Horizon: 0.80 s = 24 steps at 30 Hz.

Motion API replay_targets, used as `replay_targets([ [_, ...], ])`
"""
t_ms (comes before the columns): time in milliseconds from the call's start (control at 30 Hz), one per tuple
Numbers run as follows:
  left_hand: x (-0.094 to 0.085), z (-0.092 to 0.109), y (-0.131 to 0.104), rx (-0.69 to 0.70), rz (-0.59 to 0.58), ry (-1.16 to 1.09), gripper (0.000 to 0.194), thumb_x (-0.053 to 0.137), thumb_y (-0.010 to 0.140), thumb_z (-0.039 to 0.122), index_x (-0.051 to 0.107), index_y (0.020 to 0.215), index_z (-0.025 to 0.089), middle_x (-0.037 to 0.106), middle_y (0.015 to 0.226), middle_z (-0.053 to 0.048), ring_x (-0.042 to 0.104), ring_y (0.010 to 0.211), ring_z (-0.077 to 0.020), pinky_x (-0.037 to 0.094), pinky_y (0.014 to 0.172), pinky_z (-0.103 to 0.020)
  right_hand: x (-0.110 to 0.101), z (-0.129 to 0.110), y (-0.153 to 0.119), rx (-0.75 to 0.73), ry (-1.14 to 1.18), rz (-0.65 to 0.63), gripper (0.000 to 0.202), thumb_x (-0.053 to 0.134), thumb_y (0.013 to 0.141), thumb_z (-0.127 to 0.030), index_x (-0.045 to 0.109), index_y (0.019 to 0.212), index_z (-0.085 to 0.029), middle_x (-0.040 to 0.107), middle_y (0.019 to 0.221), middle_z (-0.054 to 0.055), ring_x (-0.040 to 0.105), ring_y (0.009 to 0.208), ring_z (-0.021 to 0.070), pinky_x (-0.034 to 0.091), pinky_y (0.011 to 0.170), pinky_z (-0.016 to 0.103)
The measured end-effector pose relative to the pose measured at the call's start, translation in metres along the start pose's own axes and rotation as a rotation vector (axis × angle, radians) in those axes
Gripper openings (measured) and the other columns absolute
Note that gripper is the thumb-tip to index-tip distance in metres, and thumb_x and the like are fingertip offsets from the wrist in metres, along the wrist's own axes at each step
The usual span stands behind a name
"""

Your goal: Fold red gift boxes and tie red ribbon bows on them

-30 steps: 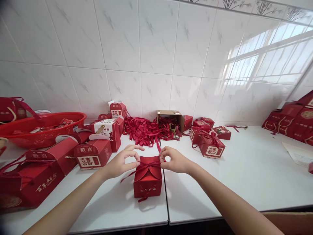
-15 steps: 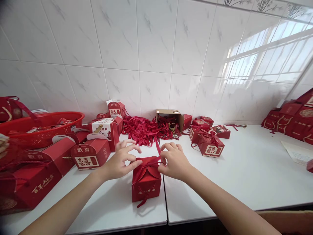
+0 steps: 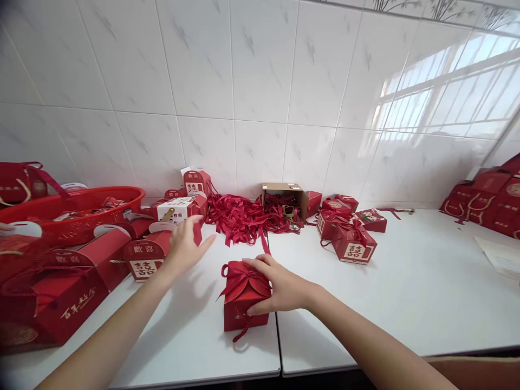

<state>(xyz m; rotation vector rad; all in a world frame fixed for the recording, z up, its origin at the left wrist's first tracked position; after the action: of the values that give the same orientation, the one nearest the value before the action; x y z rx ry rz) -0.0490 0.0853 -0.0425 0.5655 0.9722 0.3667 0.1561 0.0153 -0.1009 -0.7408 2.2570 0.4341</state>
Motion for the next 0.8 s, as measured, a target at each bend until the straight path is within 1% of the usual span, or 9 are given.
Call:
replay_targets([
  [67, -0.011, -0.026, 0.017, -0.175, 0.034, 0.215, 0.07, 0.057, 0.078, 0.047, 0.036, 0.134, 0.011, 0.043, 0.134, -0.024, 0.037, 0.125, -0.0414, 0.034, 0.097, -0.054, -0.014, -0.001, -0.001, -0.004, 0.018, 0.076, 0.089, 0.079, 0.061, -0.043, 0.039, 0.14, -0.028, 0.044, 0.129, 0.01, 0.05, 0.117, 0.0263, 0.042, 0.102, 0.039],
  [167, -0.025, -0.051, 0.041, -0.285, -0.003, 0.406, 0.082, 0.05, 0.08, 0.053, 0.025, 0.142, 0.007, 0.035, 0.139, -0.03, 0.034, 0.128, -0.0458, 0.032, 0.097, -0.056, -0.058, 0.016, -0.014, 0.126, -0.074, 0.241, 0.079, 0.076, 0.064, -0.044, 0.045, 0.135, -0.028, 0.047, 0.124, 0.009, 0.055, 0.11, 0.0264, 0.047, 0.094, 0.038],
  [267, -0.021, -0.074, 0.062, -0.376, -0.185, 0.424, 0.083, 0.039, 0.083, 0.059, 0.023, 0.145, 0.007, 0.036, 0.14, -0.031, 0.038, 0.126, -0.0481, 0.031, 0.097, -0.058, -0.117, 0.063, -0.045, 0.526, -0.327, 0.439, 0.076, 0.069, 0.069, -0.052, 0.045, 0.135, -0.024, 0.047, 0.124, 0.016, 0.055, 0.109, 0.0342, 0.047, 0.089, 0.046],
  [367, -0.018, -0.089, 0.077, -0.43, -0.247, 0.416, 0.099, 0.043, 0.074, 0.07, 0.022, 0.146, 0.004, 0.032, 0.142, -0.035, 0.039, 0.124, -0.0533, 0.03, 0.095, -0.062, -0.159, 0.085, -0.075, 0.842, -0.711, 0.66, 0.071, 0.059, 0.076, -0.052, 0.045, 0.135, -0.015, 0.036, 0.138, 0.026, 0.034, 0.129, 0.0473, 0.036, 0.095, 0.059],
  [467, -0.017, -0.099, 0.084, -0.484, -0.235, 0.398, 0.117, 0.054, 0.063, 0.074, 0.018, 0.146, 0.001, 0.027, 0.143, -0.039, 0.036, 0.125, -0.0561, 0.033, 0.093, -0.063, -0.15, 0.086, -0.064, 0.784, -0.829, 0.642, 0.066, 0.056, 0.08, -0.051, 0.044, 0.135, -0.017, 0.025, 0.149, 0.024, 0.019, 0.138, 0.0458, 0.027, 0.101, 0.062],
  [567, -0.018, -0.101, 0.086, -0.484, -0.191, 0.345, 0.122, 0.062, 0.059, 0.07, 0.015, 0.145, -0.002, 0.031, 0.138, -0.04, 0.041, 0.123, -0.0533, 0.039, 0.09, -0.059, -0.118, 0.084, -0.039, 0.66, -0.716, 0.494, 0.065, 0.059, 0.077, -0.05, 0.046, 0.134, -0.023, 0.027, 0.15, 0.019, 0.022, 0.139, 0.0418, 0.028, 0.103, 0.06],
  [633, -0.02, -0.095, 0.085, -0.447, -0.184, 0.326, 0.122, 0.066, 0.058, 0.067, 0.012, 0.145, 0.0, 0.035, 0.137, -0.037, 0.045, 0.122, -0.0487, 0.042, 0.091, -0.054, -0.105, 0.076, -0.028, 0.598, -0.647, 0.473, 0.064, 0.059, 0.077, -0.049, 0.046, 0.134, -0.023, 0.029, 0.15, 0.018, 0.022, 0.139, 0.0401, 0.029, 0.104, 0.059],
  [700, -0.024, -0.078, 0.083, -0.344, -0.158, 0.298, 0.121, 0.069, 0.058, 0.063, 0.009, 0.146, 0.005, 0.034, 0.14, -0.032, 0.044, 0.125, -0.0447, 0.041, 0.095, -0.051, -0.102, 0.063, -0.019, 0.521, -0.564, 0.509, 0.063, 0.059, 0.078, -0.047, 0.046, 0.134, -0.021, 0.031, 0.149, 0.017, 0.026, 0.138, 0.0382, 0.029, 0.106, 0.057],
  [800, -0.031, -0.033, 0.074, -0.094, -0.07, 0.187, 0.117, 0.07, 0.06, 0.059, 0.007, 0.147, 0.012, 0.031, 0.145, -0.026, 0.037, 0.131, -0.0409, 0.037, 0.101, -0.052, -0.101, 0.036, -0.006, 0.333, -0.332, 0.564, 0.061, 0.059, 0.08, -0.048, 0.047, 0.132, -0.019, 0.039, 0.144, 0.017, 0.036, 0.134, 0.0331, 0.034, 0.107, 0.05],
])
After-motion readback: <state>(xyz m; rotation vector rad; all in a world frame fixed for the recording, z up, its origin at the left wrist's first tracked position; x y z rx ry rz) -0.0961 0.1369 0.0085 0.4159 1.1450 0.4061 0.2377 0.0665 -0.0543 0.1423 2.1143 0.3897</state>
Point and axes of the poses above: each hand's wrist, its own y-axis towards the middle knuckle, its own x-axis out of the palm, z = x × y, the point moved 9 cm from there along y, towards the middle knuckle
